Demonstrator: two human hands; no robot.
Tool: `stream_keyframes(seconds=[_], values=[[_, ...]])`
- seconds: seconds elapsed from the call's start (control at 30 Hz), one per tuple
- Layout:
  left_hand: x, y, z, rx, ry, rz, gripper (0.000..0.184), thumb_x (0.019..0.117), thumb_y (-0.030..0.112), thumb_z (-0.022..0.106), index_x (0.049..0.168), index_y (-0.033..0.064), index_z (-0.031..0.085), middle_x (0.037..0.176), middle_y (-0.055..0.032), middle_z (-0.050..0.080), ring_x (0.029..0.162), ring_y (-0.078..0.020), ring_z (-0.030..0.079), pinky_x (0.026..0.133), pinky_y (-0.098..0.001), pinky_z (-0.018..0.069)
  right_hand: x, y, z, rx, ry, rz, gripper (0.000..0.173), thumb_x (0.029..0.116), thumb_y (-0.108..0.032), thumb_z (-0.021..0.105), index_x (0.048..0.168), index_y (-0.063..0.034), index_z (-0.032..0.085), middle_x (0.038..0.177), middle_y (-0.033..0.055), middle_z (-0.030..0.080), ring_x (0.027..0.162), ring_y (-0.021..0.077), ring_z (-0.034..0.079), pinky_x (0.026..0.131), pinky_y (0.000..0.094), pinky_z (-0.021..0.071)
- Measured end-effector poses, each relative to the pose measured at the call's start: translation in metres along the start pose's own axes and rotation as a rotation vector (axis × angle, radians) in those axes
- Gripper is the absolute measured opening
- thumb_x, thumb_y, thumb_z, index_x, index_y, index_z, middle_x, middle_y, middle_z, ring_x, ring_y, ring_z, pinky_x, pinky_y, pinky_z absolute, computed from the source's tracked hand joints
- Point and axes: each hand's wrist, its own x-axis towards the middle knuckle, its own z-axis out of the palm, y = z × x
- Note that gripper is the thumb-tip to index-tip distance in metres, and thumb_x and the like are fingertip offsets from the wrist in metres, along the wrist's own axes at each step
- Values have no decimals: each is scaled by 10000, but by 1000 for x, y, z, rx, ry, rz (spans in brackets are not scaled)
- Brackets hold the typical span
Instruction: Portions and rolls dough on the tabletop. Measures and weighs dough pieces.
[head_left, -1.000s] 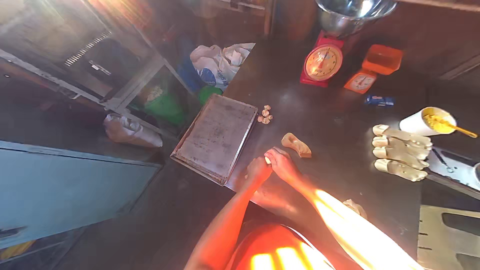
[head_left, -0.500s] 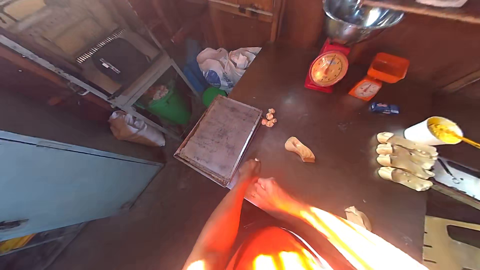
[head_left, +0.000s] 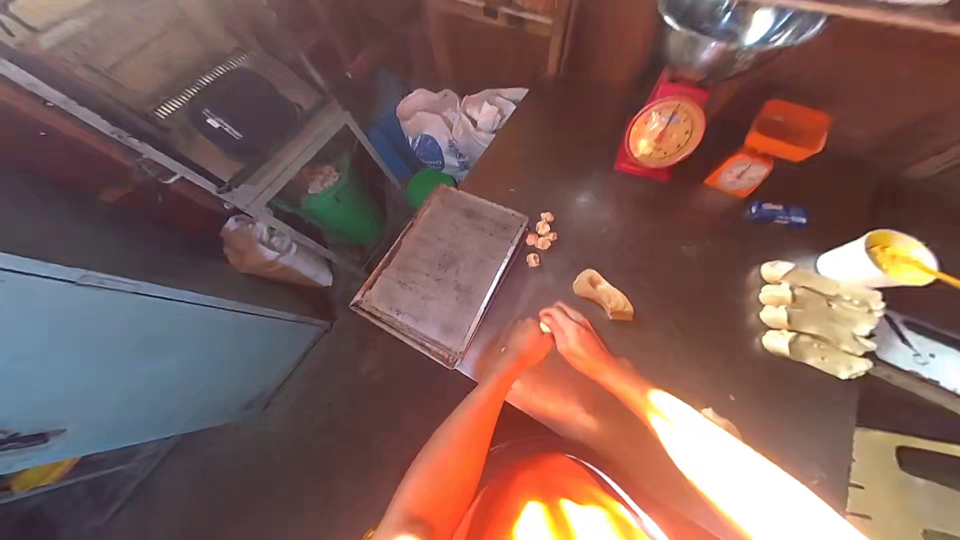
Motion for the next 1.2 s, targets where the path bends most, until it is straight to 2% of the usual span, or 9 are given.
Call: stream_keyframes(seconds=[0.2,0.37,0.43,0.53,0.6,0.73,0.87,1.07,1.2], values=[[4,36,-9,507,32,-117,473,1006,430,471,1158,32,675,1185,-203,686,1135,-391,650,864,-627,510,22,-3,-2,126,-135,421,438,1081,-359,383,981,-31,656,855,131,639,839,258,648,798,469,530],[32,-24,-34,255,129,-353,575,1022,558,434,1158,63,693,1175,-188,705,1121,-372,677,879,-629,536,-27,-76,10,310,-146,99,364,1052,-292,476,856,-35,642,695,65,579,655,165,588,636,353,515],[23,-22,-36,118,179,-151,503,917,411,675,1219,9,654,1156,-196,699,1103,-356,673,936,-594,533,11,-65,-14,230,-46,134,421,1041,-407,523,1048,-23,694,931,120,674,862,212,665,810,407,568],[17,-19,-13,-47,236,162,678,818,244,814,1366,-31,523,1210,-188,675,1135,-295,659,1028,-496,520,43,-3,1,114,-123,223,656,1012,-619,459,1408,-119,615,1436,116,572,1330,251,544,1152,470,427],[11,-21,-9,-26,178,187,684,828,224,775,1412,-24,518,1140,-181,713,1061,-283,701,977,-497,554,18,10,29,162,-73,205,504,1067,-486,429,1167,-70,695,1117,136,696,1076,247,667,974,460,535],[6,-32,3,-58,-98,99,325,964,341,636,934,24,701,830,-90,707,782,-208,691,771,-470,568,-17,7,18,171,39,65,313,1074,-249,461,1140,-76,713,1058,82,720,1024,161,688,960,357,562],[12,23,-11,133,100,-17,323,968,349,574,977,61,721,966,-142,725,945,-310,711,827,-559,570,22,6,-5,-69,-46,108,481,1093,-395,353,1190,-30,651,1188,168,646,1161,274,623,1037,414,505],[48,31,0,593,-33,-69,453,1028,380,468,1223,15,653,1232,-234,661,1168,-423,626,912,-632,492,15,35,11,314,-85,478,421,1071,-357,421,992,-34,680,823,103,648,796,221,651,781,440,552],[119,-9,-34,127,128,-376,554,1029,517,466,1213,37,673,1172,-205,698,1105,-371,677,906,-618,535,-48,-6,15,395,-96,280,362,1062,-325,480,960,-39,677,782,81,645,737,174,644,721,374,563]])
